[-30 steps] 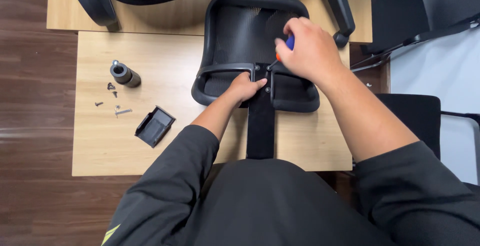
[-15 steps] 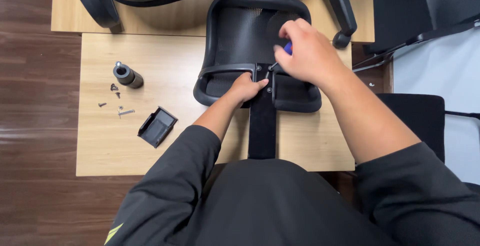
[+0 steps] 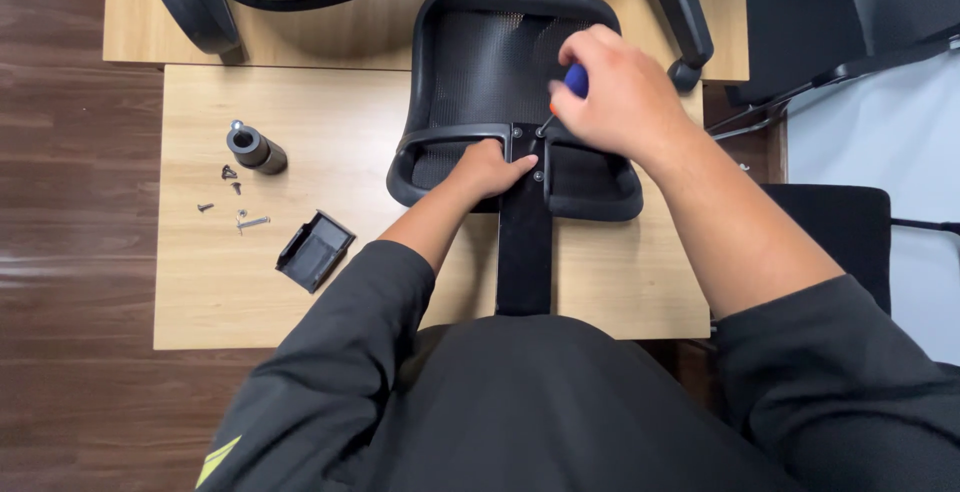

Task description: The person assembles an office chair on a table. They align an armrest and mounting bracket against the underside of the seat, drive screws with a screwdriver, flip the seat over to access the mounting plates, and continue tightening screws to secure the armrests and brackets.

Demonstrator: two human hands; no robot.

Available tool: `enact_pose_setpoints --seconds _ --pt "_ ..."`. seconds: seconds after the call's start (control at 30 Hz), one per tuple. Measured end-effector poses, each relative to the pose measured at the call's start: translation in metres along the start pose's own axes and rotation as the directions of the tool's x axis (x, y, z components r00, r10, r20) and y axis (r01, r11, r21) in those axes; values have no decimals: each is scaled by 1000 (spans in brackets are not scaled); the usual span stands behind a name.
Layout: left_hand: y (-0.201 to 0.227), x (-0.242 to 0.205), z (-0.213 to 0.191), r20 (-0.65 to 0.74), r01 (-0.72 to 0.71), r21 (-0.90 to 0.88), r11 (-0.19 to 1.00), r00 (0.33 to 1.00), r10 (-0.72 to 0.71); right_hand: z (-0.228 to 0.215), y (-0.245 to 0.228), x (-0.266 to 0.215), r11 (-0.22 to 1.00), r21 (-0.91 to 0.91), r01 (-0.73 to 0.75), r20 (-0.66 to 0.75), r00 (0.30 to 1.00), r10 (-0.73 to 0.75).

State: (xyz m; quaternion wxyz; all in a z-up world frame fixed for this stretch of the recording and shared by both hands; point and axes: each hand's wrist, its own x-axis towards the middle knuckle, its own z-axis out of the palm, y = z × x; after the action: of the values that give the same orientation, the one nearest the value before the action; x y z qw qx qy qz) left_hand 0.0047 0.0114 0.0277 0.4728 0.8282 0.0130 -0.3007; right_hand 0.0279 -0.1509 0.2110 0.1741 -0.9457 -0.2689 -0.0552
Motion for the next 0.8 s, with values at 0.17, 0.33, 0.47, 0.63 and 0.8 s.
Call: enact_pose_setpoints --seconds 0.17,0.33,0.47,0.63,0.8 --pt "52 -27 -22 -104 -120 378 918 980 171 5 8 -2 987 -59 -152 41 987 154" --pt "44 5 -4 -91 -401 431 808 872 480 7 14 -4 977 7 -213 50 976 212" --pt "36 31 5 -46 -444 456 771 854 519 5 19 -10 988 12 -154 45 987 154" --pt "47 37 2 5 -413 507 756 879 477 -7 20 -18 982 132 -139 -12 990 141" --pt "51 54 5 -80 -289 472 833 927 367 -30 18 -28 958 175 -229 -89 965 247"
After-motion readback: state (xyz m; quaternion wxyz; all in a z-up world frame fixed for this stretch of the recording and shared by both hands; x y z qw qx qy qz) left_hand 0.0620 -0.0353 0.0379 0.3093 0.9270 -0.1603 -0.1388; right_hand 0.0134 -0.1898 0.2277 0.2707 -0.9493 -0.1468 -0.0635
